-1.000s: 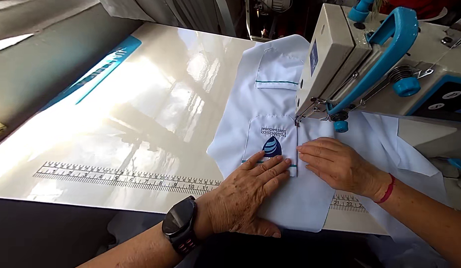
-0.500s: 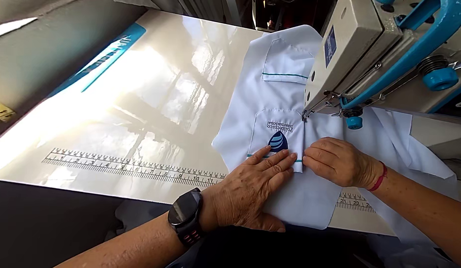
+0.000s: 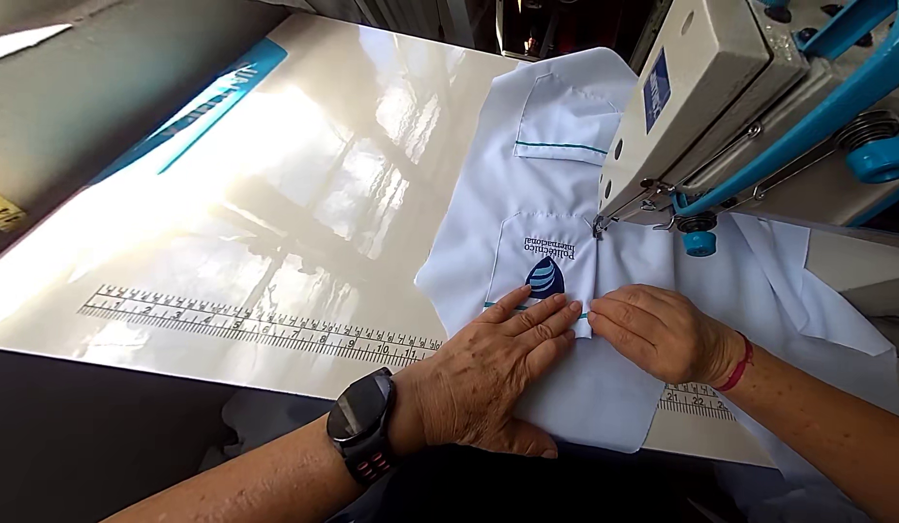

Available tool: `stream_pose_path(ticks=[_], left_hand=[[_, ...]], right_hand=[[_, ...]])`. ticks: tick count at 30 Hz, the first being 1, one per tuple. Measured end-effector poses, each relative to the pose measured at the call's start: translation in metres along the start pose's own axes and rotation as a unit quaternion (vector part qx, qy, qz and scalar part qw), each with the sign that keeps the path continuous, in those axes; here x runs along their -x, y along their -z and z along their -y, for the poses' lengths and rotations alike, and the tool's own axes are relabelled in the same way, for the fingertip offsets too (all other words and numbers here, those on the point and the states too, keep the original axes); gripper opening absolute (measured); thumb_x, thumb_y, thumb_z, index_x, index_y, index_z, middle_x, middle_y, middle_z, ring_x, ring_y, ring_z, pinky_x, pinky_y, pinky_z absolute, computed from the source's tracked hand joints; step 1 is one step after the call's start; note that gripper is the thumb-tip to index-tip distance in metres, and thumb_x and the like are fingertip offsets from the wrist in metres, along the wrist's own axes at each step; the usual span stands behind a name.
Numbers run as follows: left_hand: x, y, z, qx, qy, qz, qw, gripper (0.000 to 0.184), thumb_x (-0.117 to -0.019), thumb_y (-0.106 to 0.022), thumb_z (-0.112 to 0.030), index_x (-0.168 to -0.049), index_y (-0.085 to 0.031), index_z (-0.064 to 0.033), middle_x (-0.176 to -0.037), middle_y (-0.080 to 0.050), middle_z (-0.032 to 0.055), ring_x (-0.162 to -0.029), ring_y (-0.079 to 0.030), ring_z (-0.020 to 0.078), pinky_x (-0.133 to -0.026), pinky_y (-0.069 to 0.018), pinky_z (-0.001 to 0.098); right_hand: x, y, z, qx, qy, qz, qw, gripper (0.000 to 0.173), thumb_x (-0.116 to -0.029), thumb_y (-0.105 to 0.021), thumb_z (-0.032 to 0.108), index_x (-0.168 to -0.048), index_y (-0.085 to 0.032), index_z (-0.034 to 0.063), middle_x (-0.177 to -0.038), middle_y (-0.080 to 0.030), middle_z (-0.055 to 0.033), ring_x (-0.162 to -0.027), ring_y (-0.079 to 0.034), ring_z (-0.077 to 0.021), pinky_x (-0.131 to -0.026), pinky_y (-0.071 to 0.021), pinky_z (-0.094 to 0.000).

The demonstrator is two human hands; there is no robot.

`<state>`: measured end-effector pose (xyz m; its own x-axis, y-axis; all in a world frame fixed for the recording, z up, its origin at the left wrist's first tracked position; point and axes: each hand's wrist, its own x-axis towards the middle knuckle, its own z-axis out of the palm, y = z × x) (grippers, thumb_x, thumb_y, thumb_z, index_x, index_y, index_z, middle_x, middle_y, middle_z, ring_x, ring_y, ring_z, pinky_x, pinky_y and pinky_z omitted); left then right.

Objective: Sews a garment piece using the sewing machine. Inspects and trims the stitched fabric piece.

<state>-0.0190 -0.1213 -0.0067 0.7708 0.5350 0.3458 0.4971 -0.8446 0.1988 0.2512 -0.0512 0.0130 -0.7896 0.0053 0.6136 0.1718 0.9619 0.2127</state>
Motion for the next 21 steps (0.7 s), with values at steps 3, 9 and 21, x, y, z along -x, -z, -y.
stream_pose_path(ticks=[3, 9, 21], left_hand=[[0.000, 0.000, -0.001, 0.000, 0.001, 0.001, 1.000, 0.093, -0.0860, -0.044, -0.081, -0.139, -0.058, -0.0056, -0.156, -0.049, 0.0115, -0.150, -0.039, 0.0235, -0.123, -0.0280, 0.0521], [0.001, -0.002, -0.001, -0.018, -0.005, -0.005, 1.000, 0.102, -0.0892, -0.037, -0.081, -0.154, -0.042, -0.0030, -0.162, -0.040, 0.0131, -0.154, -0.031, 0.0227, -0.125, -0.0223, 0.0516], [-0.002, -0.001, -0.002, -0.028, -0.003, 0.020, 0.999, 0.093, -0.0879, -0.039, -0.080, -0.151, -0.049, -0.0133, -0.162, -0.041, 0.0074, -0.153, -0.033, 0.0232, -0.122, -0.0237, 0.0583]], right_hand=[[0.000, 0.000, 0.003, 0.014, 0.011, 0.012, 1.000, 0.023, -0.0993, -0.050, -0.002, -0.094, -0.072, -0.0023, -0.090, -0.075, -0.0150, -0.082, -0.072, -0.0236, -0.078, -0.0579, -0.0312], [-0.008, 0.007, 0.005, 0.018, 0.024, 0.050, 0.998, 0.024, -0.0972, -0.049, -0.004, -0.090, -0.073, -0.0030, -0.089, -0.075, -0.0142, -0.081, -0.070, -0.0236, -0.073, -0.0550, -0.0316], [0.022, 0.015, 0.027, -0.094, -0.177, 0.112, 0.973, 0.038, -0.1015, -0.048, 0.030, -0.117, -0.076, 0.0089, -0.132, -0.069, -0.0068, -0.133, -0.056, -0.0218, -0.112, -0.0396, -0.0361]])
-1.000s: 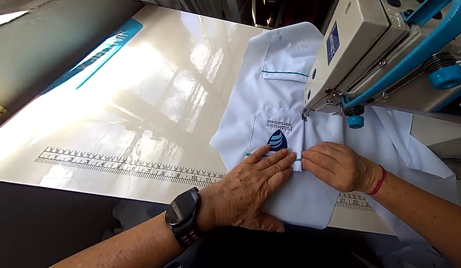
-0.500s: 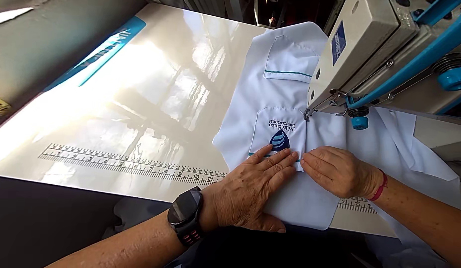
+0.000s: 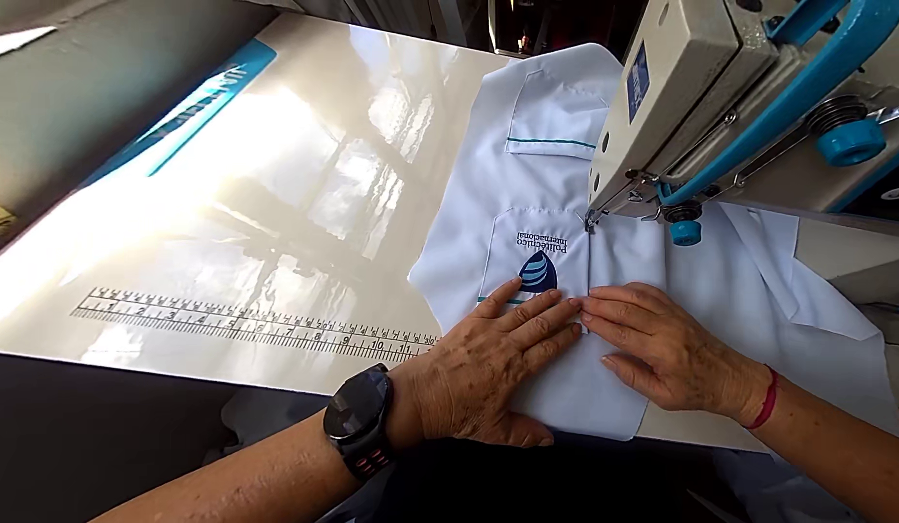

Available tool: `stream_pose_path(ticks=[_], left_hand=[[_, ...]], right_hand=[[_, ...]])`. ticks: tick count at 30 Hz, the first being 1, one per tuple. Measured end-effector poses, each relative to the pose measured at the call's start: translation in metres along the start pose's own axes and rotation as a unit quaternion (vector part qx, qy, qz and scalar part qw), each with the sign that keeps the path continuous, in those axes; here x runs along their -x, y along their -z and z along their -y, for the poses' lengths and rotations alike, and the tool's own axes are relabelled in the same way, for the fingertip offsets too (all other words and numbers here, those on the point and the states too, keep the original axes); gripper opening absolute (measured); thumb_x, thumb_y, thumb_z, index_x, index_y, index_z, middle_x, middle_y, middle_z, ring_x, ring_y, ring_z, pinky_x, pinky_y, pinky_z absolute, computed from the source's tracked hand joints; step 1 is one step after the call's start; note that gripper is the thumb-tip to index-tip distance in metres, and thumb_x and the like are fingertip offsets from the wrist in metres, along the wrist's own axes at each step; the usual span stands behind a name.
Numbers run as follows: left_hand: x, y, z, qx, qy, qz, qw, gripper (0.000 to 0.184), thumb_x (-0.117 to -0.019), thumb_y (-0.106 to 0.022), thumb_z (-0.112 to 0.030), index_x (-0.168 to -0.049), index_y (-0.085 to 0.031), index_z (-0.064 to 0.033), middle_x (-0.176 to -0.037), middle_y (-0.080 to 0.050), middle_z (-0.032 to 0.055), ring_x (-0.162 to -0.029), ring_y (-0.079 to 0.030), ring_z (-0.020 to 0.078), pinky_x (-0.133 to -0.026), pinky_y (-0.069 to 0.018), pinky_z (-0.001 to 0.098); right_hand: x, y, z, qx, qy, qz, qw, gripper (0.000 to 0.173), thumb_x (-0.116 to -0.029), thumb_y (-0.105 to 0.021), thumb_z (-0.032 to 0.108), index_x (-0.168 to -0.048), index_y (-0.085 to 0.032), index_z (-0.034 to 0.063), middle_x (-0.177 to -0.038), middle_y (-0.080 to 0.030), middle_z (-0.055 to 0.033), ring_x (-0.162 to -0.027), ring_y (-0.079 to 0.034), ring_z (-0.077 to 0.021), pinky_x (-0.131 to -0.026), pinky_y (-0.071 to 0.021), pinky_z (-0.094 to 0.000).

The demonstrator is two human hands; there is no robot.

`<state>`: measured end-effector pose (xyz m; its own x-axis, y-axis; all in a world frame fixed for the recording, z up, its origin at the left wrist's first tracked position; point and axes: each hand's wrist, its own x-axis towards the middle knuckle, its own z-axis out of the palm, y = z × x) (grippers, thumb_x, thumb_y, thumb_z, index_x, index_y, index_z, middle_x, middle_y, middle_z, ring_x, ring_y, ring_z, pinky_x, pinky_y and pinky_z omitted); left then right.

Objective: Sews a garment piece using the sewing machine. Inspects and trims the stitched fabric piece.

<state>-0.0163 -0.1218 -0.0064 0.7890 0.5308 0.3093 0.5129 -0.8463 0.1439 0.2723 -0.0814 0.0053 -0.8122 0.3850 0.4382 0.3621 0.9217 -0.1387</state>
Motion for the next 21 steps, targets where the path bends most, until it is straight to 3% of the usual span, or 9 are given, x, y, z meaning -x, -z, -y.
stream_pose_path(ticks=[5, 7, 9, 14, 18, 21], left_hand=[[-0.007, 0.007, 0.002, 0.021, -0.002, 0.006, 1.000, 0.096, -0.0862, -0.037, -0.084, -0.146, -0.056, -0.0117, -0.155, -0.051, 0.0059, -0.150, -0.039, 0.0232, -0.121, -0.0217, 0.0633], [-0.011, 0.007, 0.006, 0.047, -0.010, -0.010, 0.999, 0.094, -0.0875, -0.036, -0.084, -0.139, -0.061, -0.0095, -0.148, -0.058, 0.0071, -0.145, -0.046, 0.0231, -0.120, -0.0303, 0.0568], [-0.012, 0.003, 0.009, 0.077, -0.015, -0.029, 0.997, 0.091, -0.0894, -0.039, -0.081, -0.138, -0.061, -0.0076, -0.145, -0.061, 0.0092, -0.142, -0.050, 0.0237, -0.119, -0.0352, 0.0516], [-0.010, 0.001, 0.010, 0.100, -0.015, -0.043, 0.994, 0.092, -0.0910, -0.043, -0.078, -0.141, -0.051, -0.0021, -0.143, -0.061, 0.0121, -0.142, -0.050, 0.0228, -0.120, -0.0346, 0.0497], [-0.008, 0.000, 0.010, 0.071, -0.018, -0.039, 0.997, 0.088, -0.0924, -0.039, -0.079, -0.139, -0.057, -0.0056, -0.150, -0.055, 0.0127, -0.146, -0.045, 0.0247, -0.121, -0.0334, 0.0494], [-0.006, 0.000, 0.009, 0.057, -0.021, -0.035, 0.998, 0.089, -0.0934, -0.036, -0.079, -0.140, -0.057, -0.0062, -0.150, -0.055, 0.0117, -0.147, -0.043, 0.0266, -0.122, -0.0313, 0.0496]], right_hand=[[0.000, -0.001, 0.007, -0.009, -0.036, -0.015, 0.999, 0.037, -0.1005, -0.049, 0.028, -0.117, -0.075, 0.0081, -0.129, -0.071, -0.0063, -0.129, -0.059, -0.0188, -0.110, -0.0413, -0.0332], [-0.004, 0.002, 0.008, -0.014, -0.035, -0.059, 0.998, 0.029, -0.1008, -0.057, 0.027, -0.106, -0.077, 0.0074, -0.115, -0.075, -0.0074, -0.119, -0.065, -0.0182, -0.106, -0.0473, -0.0300], [-0.008, 0.004, 0.009, 0.016, -0.005, -0.079, 0.997, 0.023, -0.1017, -0.060, 0.023, -0.103, -0.076, 0.0063, -0.108, -0.075, -0.0089, -0.113, -0.067, -0.0200, -0.102, -0.0506, -0.0305], [-0.019, 0.001, -0.002, 0.077, 0.089, -0.056, 0.992, 0.018, -0.1002, -0.057, 0.007, -0.099, -0.073, 0.0023, -0.098, -0.076, -0.0112, -0.100, -0.071, -0.0242, -0.094, -0.0553, -0.0343], [-0.027, -0.001, -0.002, 0.094, 0.118, -0.063, 0.986, 0.021, -0.0966, -0.052, -0.001, -0.091, -0.072, 0.0003, -0.089, -0.075, -0.0118, -0.089, -0.071, -0.0243, -0.086, -0.0558, -0.0335], [-0.025, -0.002, 0.003, 0.094, 0.095, -0.058, 0.989, 0.021, -0.0963, -0.052, -0.001, -0.092, -0.072, 0.0001, -0.090, -0.075, -0.0119, -0.091, -0.071, -0.0245, -0.088, -0.0552, -0.0337]])
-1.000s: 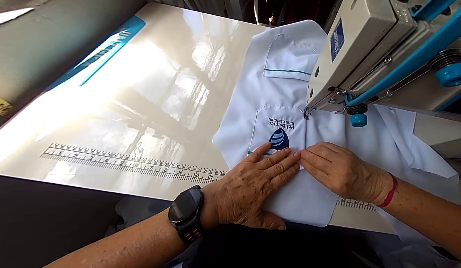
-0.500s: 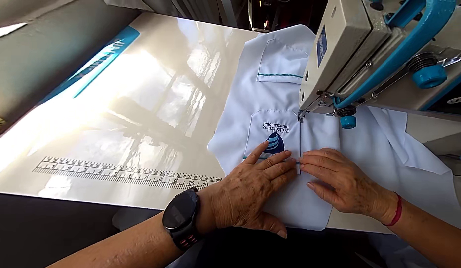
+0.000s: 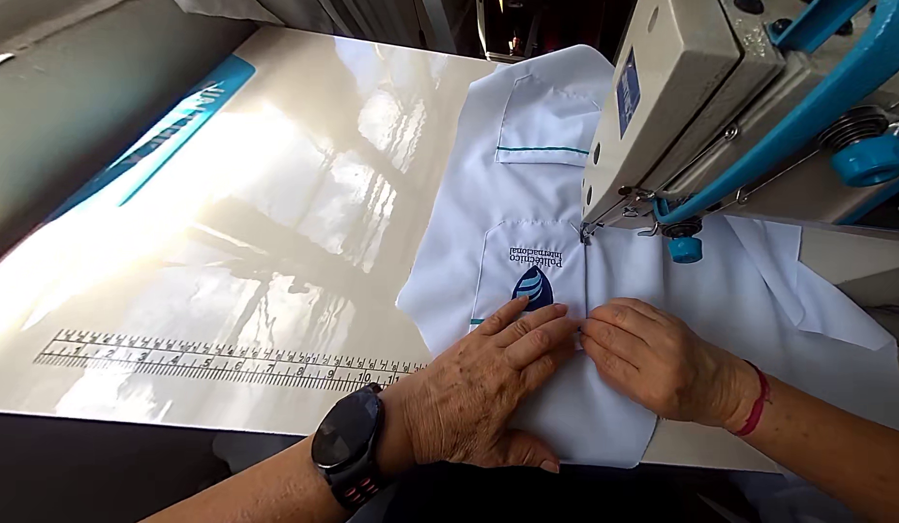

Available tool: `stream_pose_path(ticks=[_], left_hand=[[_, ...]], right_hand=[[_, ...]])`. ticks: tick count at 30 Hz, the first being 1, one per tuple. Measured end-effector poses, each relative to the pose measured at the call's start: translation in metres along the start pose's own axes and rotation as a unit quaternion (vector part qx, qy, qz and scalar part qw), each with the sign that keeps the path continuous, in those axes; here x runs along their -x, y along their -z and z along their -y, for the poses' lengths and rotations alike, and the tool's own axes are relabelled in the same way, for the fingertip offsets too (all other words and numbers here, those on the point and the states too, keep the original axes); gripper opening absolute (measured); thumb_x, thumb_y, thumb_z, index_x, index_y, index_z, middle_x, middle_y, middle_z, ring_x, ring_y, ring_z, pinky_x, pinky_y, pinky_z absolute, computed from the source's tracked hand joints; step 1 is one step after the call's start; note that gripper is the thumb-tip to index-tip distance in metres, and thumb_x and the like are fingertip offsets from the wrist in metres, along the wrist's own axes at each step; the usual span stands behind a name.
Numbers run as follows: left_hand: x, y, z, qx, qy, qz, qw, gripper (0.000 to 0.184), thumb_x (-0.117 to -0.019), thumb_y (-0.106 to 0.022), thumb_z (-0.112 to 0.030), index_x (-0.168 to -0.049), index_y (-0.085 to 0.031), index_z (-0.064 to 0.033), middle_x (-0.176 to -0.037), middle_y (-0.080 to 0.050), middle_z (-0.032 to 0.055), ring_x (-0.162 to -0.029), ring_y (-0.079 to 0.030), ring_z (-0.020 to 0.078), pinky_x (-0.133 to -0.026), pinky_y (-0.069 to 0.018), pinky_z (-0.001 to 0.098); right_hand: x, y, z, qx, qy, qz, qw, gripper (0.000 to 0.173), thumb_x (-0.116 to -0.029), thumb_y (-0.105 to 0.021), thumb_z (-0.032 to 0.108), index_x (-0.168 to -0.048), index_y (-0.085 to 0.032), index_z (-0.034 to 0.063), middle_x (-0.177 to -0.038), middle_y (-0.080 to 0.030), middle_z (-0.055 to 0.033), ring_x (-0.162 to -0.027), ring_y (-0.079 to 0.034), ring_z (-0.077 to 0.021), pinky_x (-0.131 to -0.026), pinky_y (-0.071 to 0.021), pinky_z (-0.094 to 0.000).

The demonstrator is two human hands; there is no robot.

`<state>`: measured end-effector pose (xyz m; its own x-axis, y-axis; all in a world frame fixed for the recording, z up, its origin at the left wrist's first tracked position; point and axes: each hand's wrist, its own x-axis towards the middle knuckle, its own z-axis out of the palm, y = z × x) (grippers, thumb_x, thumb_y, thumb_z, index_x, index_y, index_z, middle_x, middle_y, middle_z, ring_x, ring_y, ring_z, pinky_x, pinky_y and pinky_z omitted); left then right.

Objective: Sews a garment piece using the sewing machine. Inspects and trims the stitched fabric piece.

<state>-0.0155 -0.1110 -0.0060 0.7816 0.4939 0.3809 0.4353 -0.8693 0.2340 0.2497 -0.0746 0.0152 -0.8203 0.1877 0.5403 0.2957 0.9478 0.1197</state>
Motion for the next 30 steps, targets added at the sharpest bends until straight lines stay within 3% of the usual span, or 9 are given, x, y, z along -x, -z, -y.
stream_pose_path(ticks=[3, 5, 6, 9, 10, 12, 14, 26, 30], left_hand=[[0.000, 0.001, -0.001, -0.002, -0.001, 0.011, 1.000, 0.088, -0.0951, -0.033, -0.077, -0.144, -0.055, -0.0074, -0.150, -0.056, 0.0086, -0.144, -0.047, 0.0234, -0.121, -0.0312, 0.0516], [-0.001, 0.001, 0.000, -0.009, -0.001, 0.016, 1.000, 0.088, -0.0953, -0.031, -0.077, -0.147, -0.053, -0.0093, -0.154, -0.053, 0.0079, -0.146, -0.046, 0.0222, -0.121, -0.0305, 0.0524], [-0.001, 0.001, 0.001, -0.013, -0.002, 0.014, 1.000, 0.088, -0.0951, -0.031, -0.078, -0.147, -0.052, -0.0099, -0.154, -0.052, 0.0077, -0.146, -0.045, 0.0219, -0.120, -0.0307, 0.0527], [-0.002, -0.001, 0.002, -0.004, 0.002, 0.008, 1.000, 0.087, -0.0943, -0.033, -0.078, -0.145, -0.055, -0.0113, -0.153, -0.054, 0.0063, -0.145, -0.046, 0.0211, -0.120, -0.0310, 0.0525], [-0.002, -0.001, 0.002, 0.000, 0.003, 0.008, 1.000, 0.086, -0.0940, -0.033, -0.078, -0.143, -0.056, -0.0111, -0.152, -0.054, 0.0062, -0.144, -0.047, 0.0213, -0.120, -0.0313, 0.0525], [-0.001, 0.001, 0.001, 0.010, 0.003, 0.011, 1.000, 0.086, -0.0936, -0.035, -0.079, -0.141, -0.057, -0.0105, -0.150, -0.056, 0.0069, -0.144, -0.048, 0.0224, -0.120, -0.0322, 0.0530], [-0.001, 0.001, 0.002, 0.012, 0.001, 0.017, 1.000, 0.087, -0.0933, -0.034, -0.079, -0.142, -0.056, -0.0103, -0.151, -0.055, 0.0076, -0.145, -0.046, 0.0231, -0.120, -0.0323, 0.0536], [-0.003, 0.000, -0.001, -0.005, 0.007, 0.019, 1.000, 0.091, -0.0897, -0.038, -0.082, -0.144, -0.055, -0.0111, -0.152, -0.054, 0.0065, -0.145, -0.046, 0.0233, -0.118, -0.0332, 0.0546], [-0.007, 0.001, 0.009, 0.004, 0.005, 0.017, 1.000, 0.089, -0.0900, -0.038, -0.081, -0.143, -0.056, -0.0123, -0.151, -0.055, 0.0057, -0.144, -0.047, 0.0219, -0.120, -0.0318, 0.0524]], right_hand=[[0.007, 0.002, 0.019, 0.006, -0.073, 0.026, 0.997, 0.028, -0.1015, -0.048, 0.013, -0.102, -0.074, 0.0001, -0.106, -0.076, -0.0136, -0.104, -0.071, -0.0267, -0.094, -0.0545, -0.0353], [0.016, 0.008, 0.039, 0.004, -0.120, 0.058, 0.991, 0.050, -0.1074, -0.041, 0.039, -0.114, -0.073, 0.0019, -0.123, -0.073, -0.0151, -0.120, -0.067, -0.0279, -0.101, -0.0514, -0.0373], [0.020, 0.013, 0.049, -0.015, -0.125, 0.059, 0.990, 0.056, -0.1074, -0.040, 0.048, -0.112, -0.073, 0.0031, -0.124, -0.073, -0.0146, -0.121, -0.066, -0.0268, -0.102, -0.0504, -0.0368], [0.025, 0.025, 0.069, -0.152, -0.105, -0.018, 0.983, 0.045, -0.1050, -0.054, 0.038, -0.075, -0.067, 0.0065, -0.085, -0.074, -0.0105, -0.095, -0.072, -0.0235, -0.095, -0.0530, -0.0328], [0.025, 0.027, 0.070, -0.164, -0.113, -0.031, 0.980, 0.043, -0.1050, -0.054, 0.036, -0.075, -0.065, 0.0075, -0.083, -0.073, -0.0097, -0.094, -0.071, -0.0232, -0.095, -0.0529, -0.0330], [0.027, 0.021, 0.067, -0.119, -0.149, -0.008, 0.982, 0.043, -0.1060, -0.050, 0.042, -0.100, -0.073, 0.0072, -0.110, -0.076, -0.0091, -0.116, -0.068, -0.0206, -0.105, -0.0480, -0.0327], [0.036, 0.011, 0.067, -0.079, -0.167, 0.017, 0.983, 0.044, -0.1064, -0.048, 0.043, -0.113, -0.074, 0.0088, -0.125, -0.074, -0.0065, -0.127, -0.062, -0.0178, -0.110, -0.0421, -0.0313], [0.042, 0.018, 0.078, -0.072, -0.209, 0.019, 0.975, 0.024, -0.1035, -0.057, 0.020, -0.104, -0.078, 0.0091, -0.117, -0.077, -0.0046, -0.122, -0.065, -0.0162, -0.110, -0.0412, -0.0295], [0.044, 0.016, 0.069, -0.084, -0.216, 0.019, 0.973, 0.023, -0.1043, -0.056, 0.022, -0.107, -0.076, 0.0117, -0.121, -0.075, -0.0017, -0.128, -0.061, -0.0160, -0.117, -0.0349, -0.0387]])
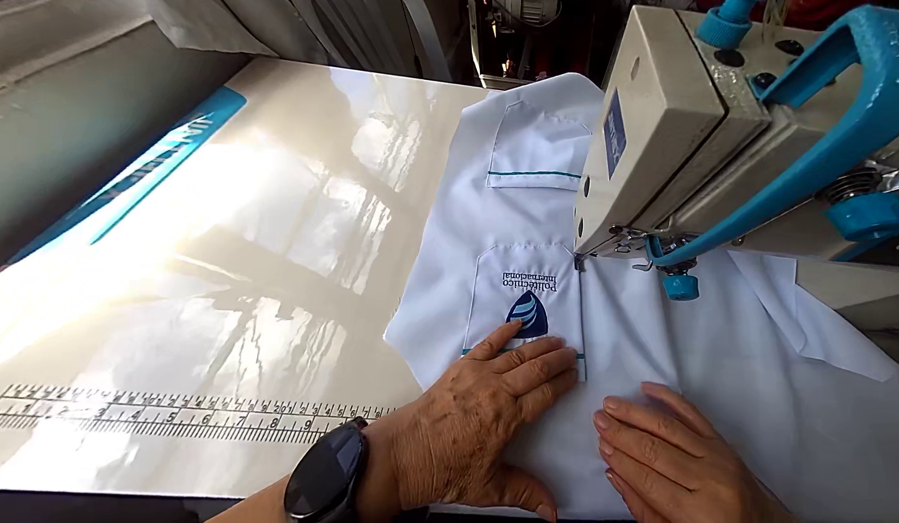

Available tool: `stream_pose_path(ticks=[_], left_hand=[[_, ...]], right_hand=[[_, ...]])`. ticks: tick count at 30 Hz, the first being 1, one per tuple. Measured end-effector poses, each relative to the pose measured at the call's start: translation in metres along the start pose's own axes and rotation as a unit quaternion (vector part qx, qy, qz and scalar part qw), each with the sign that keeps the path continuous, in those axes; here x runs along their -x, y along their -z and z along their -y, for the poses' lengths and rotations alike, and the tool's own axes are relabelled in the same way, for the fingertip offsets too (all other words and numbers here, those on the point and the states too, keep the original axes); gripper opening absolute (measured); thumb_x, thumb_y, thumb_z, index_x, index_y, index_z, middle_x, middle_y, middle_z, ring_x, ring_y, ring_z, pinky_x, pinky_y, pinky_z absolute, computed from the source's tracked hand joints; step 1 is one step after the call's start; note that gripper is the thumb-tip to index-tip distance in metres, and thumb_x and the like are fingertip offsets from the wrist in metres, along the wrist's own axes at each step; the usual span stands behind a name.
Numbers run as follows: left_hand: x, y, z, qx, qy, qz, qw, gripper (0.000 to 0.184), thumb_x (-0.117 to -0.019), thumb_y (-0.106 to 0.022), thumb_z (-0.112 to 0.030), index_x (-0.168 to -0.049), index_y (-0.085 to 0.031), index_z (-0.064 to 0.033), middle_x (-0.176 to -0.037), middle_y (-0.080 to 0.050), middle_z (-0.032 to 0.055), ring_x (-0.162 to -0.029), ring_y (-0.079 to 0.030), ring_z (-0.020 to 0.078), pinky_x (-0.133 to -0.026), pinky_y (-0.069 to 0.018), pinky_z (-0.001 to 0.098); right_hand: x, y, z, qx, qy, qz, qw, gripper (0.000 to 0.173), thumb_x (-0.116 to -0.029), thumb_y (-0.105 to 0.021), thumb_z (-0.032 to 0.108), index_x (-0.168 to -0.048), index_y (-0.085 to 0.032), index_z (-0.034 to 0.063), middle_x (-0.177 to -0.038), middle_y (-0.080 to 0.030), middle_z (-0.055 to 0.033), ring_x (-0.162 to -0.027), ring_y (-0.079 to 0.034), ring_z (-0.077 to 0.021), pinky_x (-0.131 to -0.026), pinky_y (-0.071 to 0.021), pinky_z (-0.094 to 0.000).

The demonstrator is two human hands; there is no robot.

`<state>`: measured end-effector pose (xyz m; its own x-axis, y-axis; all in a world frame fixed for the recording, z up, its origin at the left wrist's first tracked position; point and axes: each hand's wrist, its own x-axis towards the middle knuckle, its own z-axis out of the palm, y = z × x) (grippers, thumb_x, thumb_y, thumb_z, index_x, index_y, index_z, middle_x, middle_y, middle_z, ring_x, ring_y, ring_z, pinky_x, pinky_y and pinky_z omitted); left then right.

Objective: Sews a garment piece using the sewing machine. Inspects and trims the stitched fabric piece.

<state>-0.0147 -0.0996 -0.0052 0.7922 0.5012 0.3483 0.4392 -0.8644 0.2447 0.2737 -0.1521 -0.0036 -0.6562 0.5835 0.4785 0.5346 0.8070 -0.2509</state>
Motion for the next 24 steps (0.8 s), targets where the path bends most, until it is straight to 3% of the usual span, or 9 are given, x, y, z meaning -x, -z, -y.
stream_pose_path(ticks=[6, 8, 14, 20, 24], left_hand=[[-0.010, 0.000, 0.016, -0.010, -0.007, -0.004, 1.000, 0.089, -0.0899, -0.037, -0.082, -0.141, -0.059, -0.0127, -0.150, -0.056, 0.0052, -0.143, -0.048, 0.0210, -0.120, -0.0322, 0.0522], [-0.012, 0.000, 0.020, -0.014, -0.003, -0.004, 1.000, 0.090, -0.0896, -0.036, -0.082, -0.142, -0.058, -0.0124, -0.150, -0.056, 0.0050, -0.144, -0.048, 0.0204, -0.120, -0.0323, 0.0521], [-0.034, 0.006, 0.050, -0.017, -0.002, -0.001, 1.000, 0.087, -0.0882, -0.040, -0.080, -0.138, -0.063, -0.0128, -0.147, -0.059, 0.0053, -0.143, -0.049, 0.0211, -0.119, -0.0330, 0.0541], [-0.049, 0.012, 0.074, -0.015, -0.004, 0.012, 1.000, 0.086, -0.0872, -0.045, -0.078, -0.137, -0.063, -0.0108, -0.148, -0.058, 0.0064, -0.144, -0.048, 0.0232, -0.120, -0.0306, 0.0574], [-0.049, 0.011, 0.075, -0.029, -0.015, 0.007, 0.999, 0.085, -0.0903, -0.040, -0.078, -0.138, -0.062, -0.0109, -0.148, -0.058, 0.0068, -0.144, -0.048, 0.0234, -0.119, -0.0308, 0.0594]], right_hand=[[-0.005, -0.005, -0.020, -0.015, -0.001, -0.013, 1.000, 0.025, -0.1067, -0.052, 0.029, -0.110, -0.075, 0.0178, -0.126, -0.073, 0.0042, -0.136, -0.055, -0.0142, -0.123, -0.0218, -0.0549], [-0.008, -0.004, -0.025, -0.020, -0.004, -0.008, 1.000, 0.027, -0.1072, -0.051, 0.029, -0.113, -0.074, 0.0173, -0.128, -0.072, 0.0040, -0.138, -0.054, -0.0144, -0.124, -0.0198, -0.0557], [-0.033, -0.005, -0.053, -0.005, 0.001, -0.020, 1.000, 0.029, -0.1071, -0.050, 0.030, -0.111, -0.076, 0.0167, -0.124, -0.074, 0.0023, -0.130, -0.061, -0.0145, -0.120, -0.0301, -0.0530], [-0.046, -0.005, -0.065, 0.017, -0.001, -0.021, 1.000, 0.031, -0.1059, -0.049, 0.027, -0.110, -0.078, 0.0155, -0.122, -0.075, 0.0018, -0.128, -0.063, -0.0147, -0.119, -0.0326, -0.0543], [-0.056, -0.002, -0.053, 0.062, -0.007, -0.013, 0.998, 0.029, -0.1023, -0.048, 0.023, -0.098, -0.076, 0.0155, -0.114, -0.077, 0.0012, -0.121, -0.066, -0.0166, -0.115, -0.0359, -0.0537]])
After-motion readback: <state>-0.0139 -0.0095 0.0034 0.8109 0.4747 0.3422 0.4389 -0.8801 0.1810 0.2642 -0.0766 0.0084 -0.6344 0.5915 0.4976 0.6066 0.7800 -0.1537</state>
